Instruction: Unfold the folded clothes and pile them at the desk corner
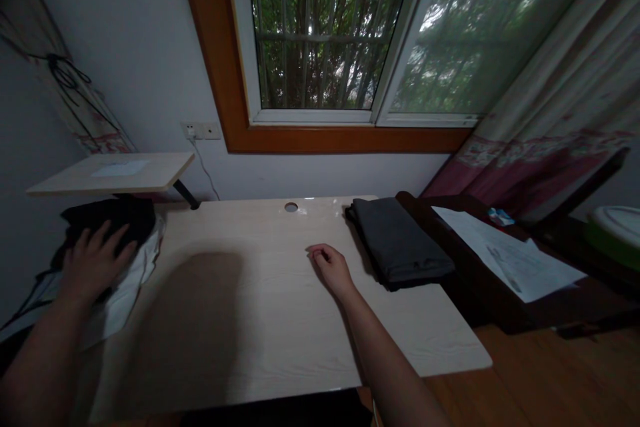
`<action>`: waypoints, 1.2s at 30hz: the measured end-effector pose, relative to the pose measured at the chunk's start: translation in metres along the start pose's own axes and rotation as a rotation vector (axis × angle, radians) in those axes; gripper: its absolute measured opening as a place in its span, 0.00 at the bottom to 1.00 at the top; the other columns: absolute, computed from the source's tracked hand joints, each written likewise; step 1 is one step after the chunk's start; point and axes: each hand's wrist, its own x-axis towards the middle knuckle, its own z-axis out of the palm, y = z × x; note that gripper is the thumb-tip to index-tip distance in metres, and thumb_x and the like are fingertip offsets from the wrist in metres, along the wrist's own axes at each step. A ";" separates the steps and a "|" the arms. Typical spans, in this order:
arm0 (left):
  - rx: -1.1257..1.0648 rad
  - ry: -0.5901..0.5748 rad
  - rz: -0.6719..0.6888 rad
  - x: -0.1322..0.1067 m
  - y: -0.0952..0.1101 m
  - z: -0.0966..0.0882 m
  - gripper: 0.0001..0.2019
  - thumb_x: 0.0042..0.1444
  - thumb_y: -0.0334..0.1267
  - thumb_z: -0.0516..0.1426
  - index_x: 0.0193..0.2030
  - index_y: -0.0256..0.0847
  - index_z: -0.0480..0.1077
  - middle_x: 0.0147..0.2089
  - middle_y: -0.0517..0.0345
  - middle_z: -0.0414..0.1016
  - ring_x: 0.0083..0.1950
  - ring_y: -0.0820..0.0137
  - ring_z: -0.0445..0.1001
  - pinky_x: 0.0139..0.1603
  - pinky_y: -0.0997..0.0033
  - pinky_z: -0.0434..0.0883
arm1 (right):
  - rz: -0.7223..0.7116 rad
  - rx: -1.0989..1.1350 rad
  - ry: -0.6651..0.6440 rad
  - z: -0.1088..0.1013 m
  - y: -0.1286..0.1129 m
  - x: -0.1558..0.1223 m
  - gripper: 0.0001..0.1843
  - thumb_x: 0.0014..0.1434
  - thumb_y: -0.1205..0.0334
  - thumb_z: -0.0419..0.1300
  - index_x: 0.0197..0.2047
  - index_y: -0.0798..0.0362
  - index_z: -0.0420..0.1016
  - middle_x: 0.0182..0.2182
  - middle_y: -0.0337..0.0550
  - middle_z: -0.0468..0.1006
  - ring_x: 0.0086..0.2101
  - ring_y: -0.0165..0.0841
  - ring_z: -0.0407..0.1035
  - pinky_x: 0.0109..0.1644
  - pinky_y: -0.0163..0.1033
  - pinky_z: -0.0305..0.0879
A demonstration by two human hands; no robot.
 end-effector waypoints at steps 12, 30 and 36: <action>-0.150 0.336 0.067 -0.031 0.053 0.010 0.13 0.65 0.38 0.51 0.48 0.36 0.75 0.61 0.44 0.73 0.75 0.56 0.55 0.75 0.42 0.49 | -0.090 -0.088 0.022 0.001 -0.009 -0.004 0.14 0.65 0.56 0.54 0.43 0.50 0.80 0.40 0.44 0.83 0.42 0.38 0.75 0.51 0.44 0.68; -0.052 -0.239 0.335 -0.061 0.088 0.102 0.27 0.70 0.44 0.42 0.69 0.37 0.65 0.74 0.43 0.58 0.76 0.49 0.54 0.71 0.41 0.55 | -0.054 -1.302 0.304 -0.124 -0.030 -0.024 0.31 0.58 0.60 0.62 0.64 0.56 0.67 0.63 0.62 0.69 0.62 0.57 0.59 0.65 0.62 0.52; -0.093 -0.244 0.317 -0.061 0.091 0.095 0.26 0.69 0.44 0.44 0.68 0.39 0.66 0.73 0.43 0.60 0.75 0.51 0.56 0.71 0.42 0.56 | -0.041 -1.368 0.351 -0.123 -0.011 -0.034 0.28 0.62 0.61 0.57 0.64 0.60 0.68 0.62 0.64 0.70 0.63 0.53 0.63 0.65 0.57 0.55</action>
